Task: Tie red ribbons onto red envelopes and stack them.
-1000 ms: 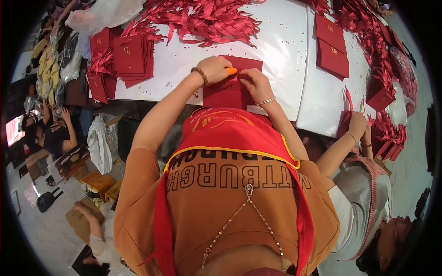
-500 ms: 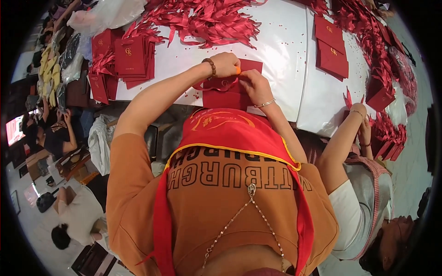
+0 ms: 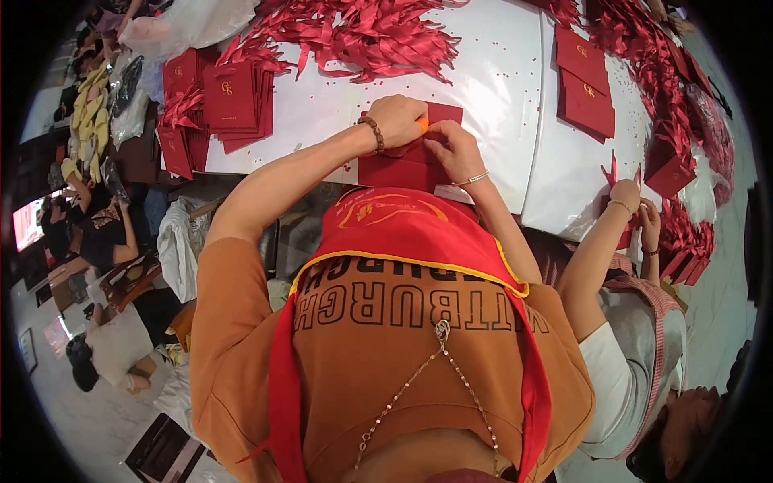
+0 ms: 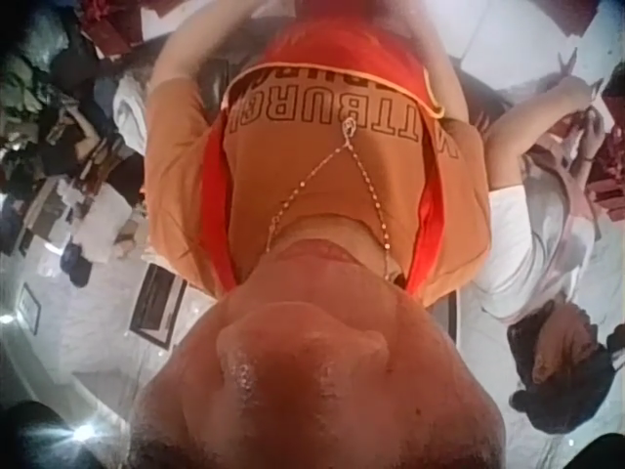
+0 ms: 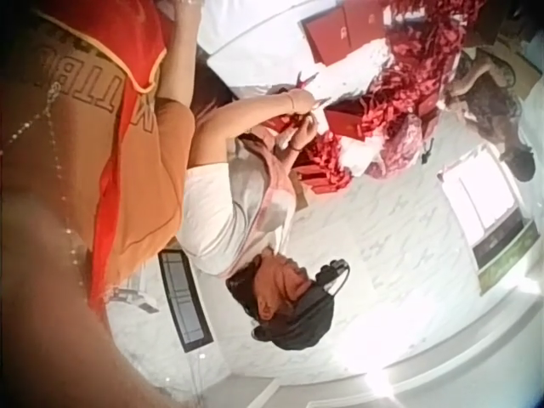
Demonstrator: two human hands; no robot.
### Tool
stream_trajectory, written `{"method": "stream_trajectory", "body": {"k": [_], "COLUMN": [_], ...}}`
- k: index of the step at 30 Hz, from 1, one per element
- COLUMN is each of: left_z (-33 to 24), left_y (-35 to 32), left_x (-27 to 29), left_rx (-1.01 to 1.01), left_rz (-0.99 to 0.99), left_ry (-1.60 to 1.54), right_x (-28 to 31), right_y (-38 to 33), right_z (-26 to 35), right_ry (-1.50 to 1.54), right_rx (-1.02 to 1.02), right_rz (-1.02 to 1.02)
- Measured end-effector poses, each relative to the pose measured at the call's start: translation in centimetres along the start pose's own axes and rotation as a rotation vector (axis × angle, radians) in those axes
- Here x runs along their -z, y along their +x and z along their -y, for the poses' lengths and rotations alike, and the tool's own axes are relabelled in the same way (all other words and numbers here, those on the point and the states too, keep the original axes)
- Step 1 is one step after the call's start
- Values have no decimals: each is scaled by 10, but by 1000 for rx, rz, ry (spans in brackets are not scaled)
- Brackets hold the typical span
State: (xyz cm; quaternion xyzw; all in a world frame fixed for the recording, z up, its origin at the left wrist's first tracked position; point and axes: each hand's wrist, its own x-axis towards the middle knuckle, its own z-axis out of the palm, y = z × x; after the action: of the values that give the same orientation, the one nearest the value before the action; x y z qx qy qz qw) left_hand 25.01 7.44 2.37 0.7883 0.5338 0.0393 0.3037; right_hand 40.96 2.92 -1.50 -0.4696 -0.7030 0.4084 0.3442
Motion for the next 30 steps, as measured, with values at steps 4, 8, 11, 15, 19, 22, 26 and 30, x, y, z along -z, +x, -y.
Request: {"method": "stream_trajectory", "body": {"k": [4,8,11,15,19,22,26,30], "left_z": [23,42,53,48,38,50,51,61], "left_y": [19,29,34,28,26,30,40,48], "left_x": [-8,12,20,19,10,-7,8,47], "left_rx": [35,10,64,244,282,-106,-33,288], "left_rz": [-61,23,110,242,332,262,-58,-104], "left_ry": [-77,-310,-413,-418,-589,-389,-401,-797], "right_x": [-3,-5,-5,-4,-4,-2,1,6], "right_y": [-1,-2,-2,-3,-2,-1,0,0], "right_z": [0,8,6,3,4,10,8,16], "right_ry": [-24,10,-9,14,-16,29,-4,55], "right_rx": [44,59,58,67,86,75,75,88], "right_rz": [14,-17,-18,-9,9,27,68,127]}}
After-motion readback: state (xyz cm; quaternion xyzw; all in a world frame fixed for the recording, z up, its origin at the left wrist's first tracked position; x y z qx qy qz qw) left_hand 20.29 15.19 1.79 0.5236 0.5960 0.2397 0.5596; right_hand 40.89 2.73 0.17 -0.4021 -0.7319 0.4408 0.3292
